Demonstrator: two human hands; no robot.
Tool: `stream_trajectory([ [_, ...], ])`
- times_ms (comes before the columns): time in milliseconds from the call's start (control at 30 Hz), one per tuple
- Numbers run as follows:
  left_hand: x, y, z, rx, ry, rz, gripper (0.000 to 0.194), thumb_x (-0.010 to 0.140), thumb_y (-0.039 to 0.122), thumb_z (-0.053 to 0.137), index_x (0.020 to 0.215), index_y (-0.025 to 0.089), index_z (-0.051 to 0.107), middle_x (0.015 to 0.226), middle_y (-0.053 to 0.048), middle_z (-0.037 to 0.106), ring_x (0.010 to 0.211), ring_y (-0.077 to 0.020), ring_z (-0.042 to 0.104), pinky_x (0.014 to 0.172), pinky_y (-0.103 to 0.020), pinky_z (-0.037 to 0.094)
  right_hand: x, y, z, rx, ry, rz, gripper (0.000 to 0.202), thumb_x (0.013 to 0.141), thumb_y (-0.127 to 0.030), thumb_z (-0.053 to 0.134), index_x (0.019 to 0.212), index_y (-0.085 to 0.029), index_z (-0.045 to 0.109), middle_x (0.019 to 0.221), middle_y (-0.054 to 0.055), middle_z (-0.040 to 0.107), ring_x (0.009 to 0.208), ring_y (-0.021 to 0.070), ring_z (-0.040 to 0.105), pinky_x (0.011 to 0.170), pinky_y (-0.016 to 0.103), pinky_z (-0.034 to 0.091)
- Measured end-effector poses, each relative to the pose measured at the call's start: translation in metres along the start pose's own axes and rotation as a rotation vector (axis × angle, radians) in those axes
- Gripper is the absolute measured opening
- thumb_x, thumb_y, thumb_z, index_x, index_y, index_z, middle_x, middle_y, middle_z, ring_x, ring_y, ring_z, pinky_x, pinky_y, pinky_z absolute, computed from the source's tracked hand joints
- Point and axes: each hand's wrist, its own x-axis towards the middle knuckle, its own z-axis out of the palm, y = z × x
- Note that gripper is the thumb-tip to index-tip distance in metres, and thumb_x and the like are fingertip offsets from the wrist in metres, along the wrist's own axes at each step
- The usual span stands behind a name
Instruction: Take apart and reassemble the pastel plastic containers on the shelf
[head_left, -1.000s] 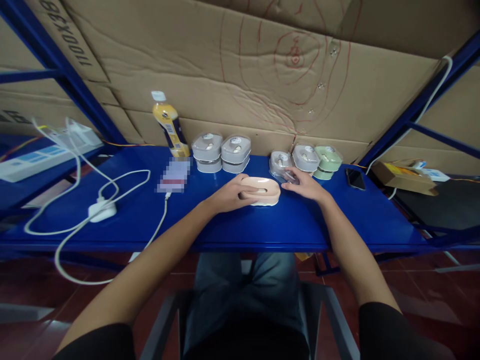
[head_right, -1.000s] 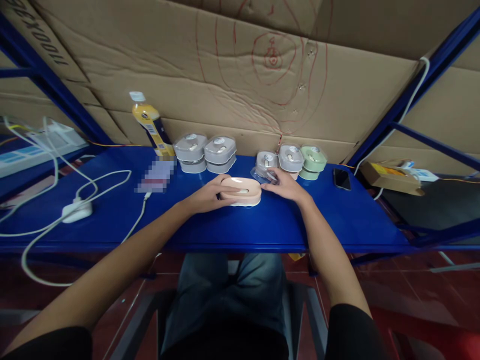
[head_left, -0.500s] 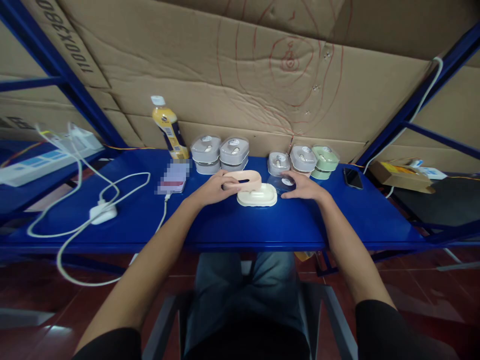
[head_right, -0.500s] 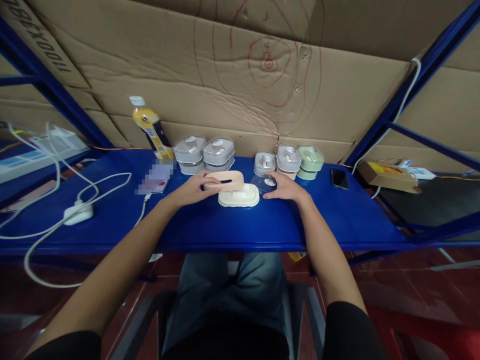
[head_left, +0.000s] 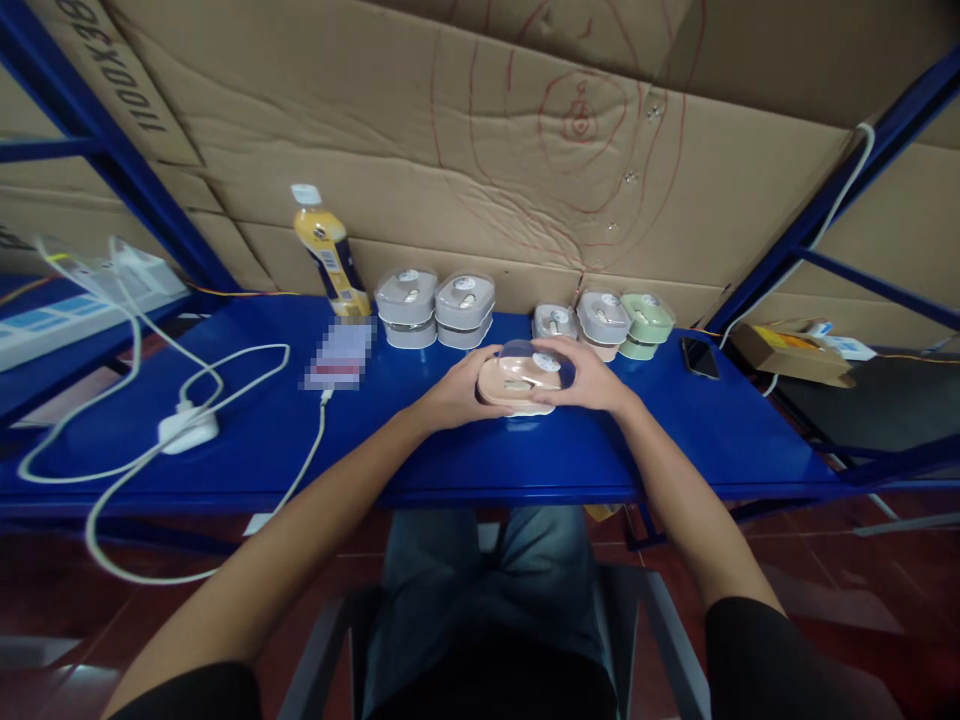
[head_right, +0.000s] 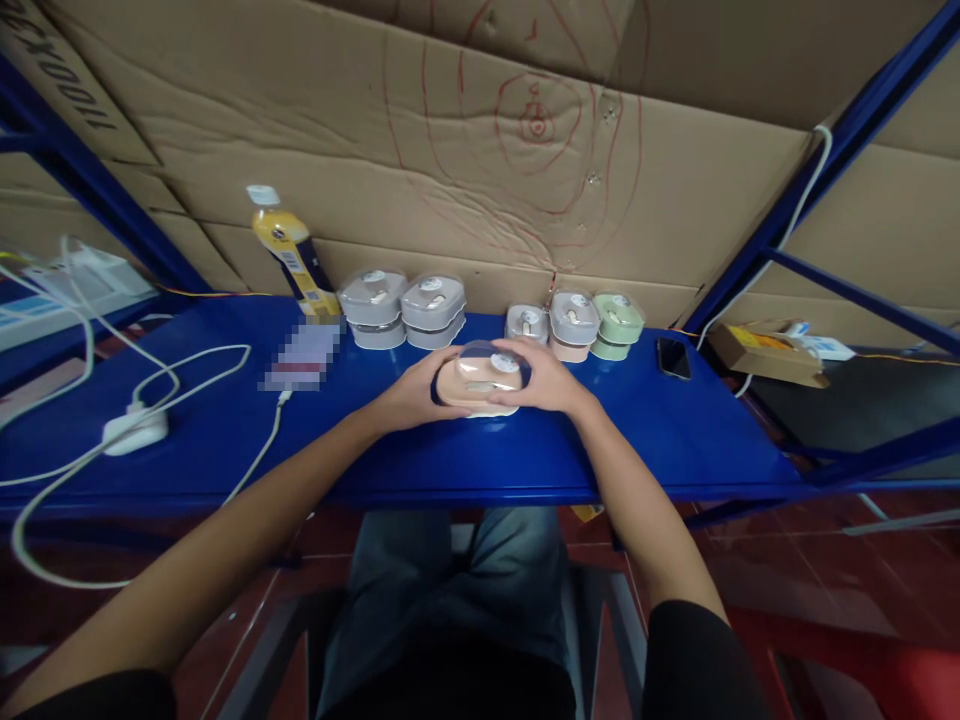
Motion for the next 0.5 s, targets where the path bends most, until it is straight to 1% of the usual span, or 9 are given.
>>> stream_trajectory([
  [100,0.001,-0.001,0.004,-0.060,0.013,-0.027,0.118,0.066,0.055,0.094,0.162,0.019,0.035,0.156,-0.021,0.057,0.145,-0.0405,0.056,0.121,-0.057,0.045,0.006,-0.004,0.010,-0.008,-0.081,-0.040,0.087,0.070,-0.058,0.092,0.145,-0.023,0.065,0.143,0.015,0.068,0.133,0.0357,0.065,0.117,0.055,0.049],
  [200,0.002,-0.001,0.006,-0.104,0.010,-0.022,0.125,0.064,0.053,0.095,0.165,0.019,0.028,0.148,-0.019,0.064,0.138,-0.0393,0.062,0.118,-0.056,0.048,0.009,-0.003,0.015,0.005,-0.131,-0.065,0.086,0.072,-0.055,0.091,0.147,-0.023,0.063,0.145,0.016,0.065,0.134,0.0346,0.064,0.116,0.054,0.049],
  [333,0.002,-0.001,0.007,-0.111,0.005,-0.032,0.125,0.065,0.052,0.095,0.164,0.019,0.028,0.147,-0.019,0.066,0.137,-0.0387,0.064,0.117,-0.055,0.049,0.011,-0.002,0.015,0.010,-0.180,-0.042,0.083,0.076,-0.055,0.087,0.150,-0.026,0.061,0.149,0.014,0.062,0.136,0.0324,0.061,0.119,0.051,0.047],
  [500,0.004,-0.004,0.007,-0.104,-0.007,-0.041,0.121,0.063,0.053,0.096,0.161,0.022,0.034,0.150,-0.019,0.064,0.138,-0.0392,0.062,0.117,-0.056,0.049,0.009,-0.002,0.015,-0.012,-0.209,0.007,0.085,0.078,-0.057,0.086,0.154,-0.030,0.058,0.146,0.012,0.063,0.135,0.0333,0.061,0.118,0.052,0.047],
])
